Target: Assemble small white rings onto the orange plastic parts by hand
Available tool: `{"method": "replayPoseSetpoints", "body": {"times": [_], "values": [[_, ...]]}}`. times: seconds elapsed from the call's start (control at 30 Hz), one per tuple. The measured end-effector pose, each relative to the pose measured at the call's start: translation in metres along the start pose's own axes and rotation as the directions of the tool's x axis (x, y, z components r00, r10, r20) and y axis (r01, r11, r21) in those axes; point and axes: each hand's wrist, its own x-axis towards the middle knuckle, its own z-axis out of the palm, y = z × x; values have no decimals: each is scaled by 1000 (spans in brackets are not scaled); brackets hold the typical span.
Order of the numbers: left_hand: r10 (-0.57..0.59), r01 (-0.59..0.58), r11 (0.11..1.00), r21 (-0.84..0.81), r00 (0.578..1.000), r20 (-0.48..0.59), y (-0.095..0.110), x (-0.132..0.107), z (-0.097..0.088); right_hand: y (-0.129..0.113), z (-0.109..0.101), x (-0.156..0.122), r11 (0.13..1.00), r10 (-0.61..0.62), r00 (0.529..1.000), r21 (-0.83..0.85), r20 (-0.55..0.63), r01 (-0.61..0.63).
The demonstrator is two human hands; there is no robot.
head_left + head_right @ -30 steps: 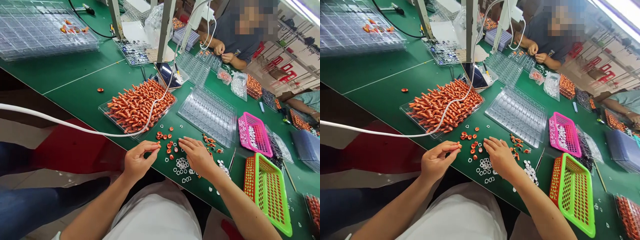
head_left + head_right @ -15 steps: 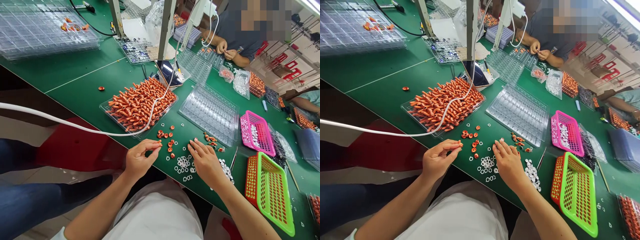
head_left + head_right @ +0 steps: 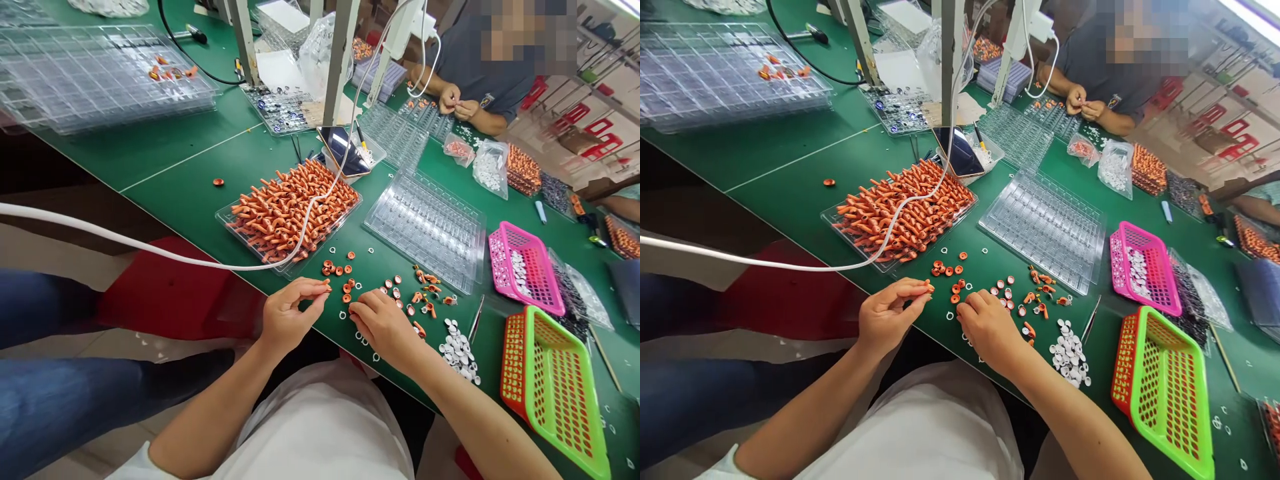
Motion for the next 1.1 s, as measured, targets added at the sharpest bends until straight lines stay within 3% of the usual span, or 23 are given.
{"method": "replayPoseSetpoints", "body": {"times": [0.27,0.7,0.93,1.1], "values": [[-20,20,1000,-9,1000,-6,0,0,0,0,6,0,998,-4,997,-64,-80,-1],[-44,44,999,27,999,-13,0,0,0,0,-3,5,988,-65,998,-140,24,68],[-42,42,999,2,999,-11,0,0,1,5,-5,7,997,-51,996,-51,71,54],[-59,59,998,3,998,-13,1,1,1,-1,-2,9,964,-110,990,-232,88,128]]}}
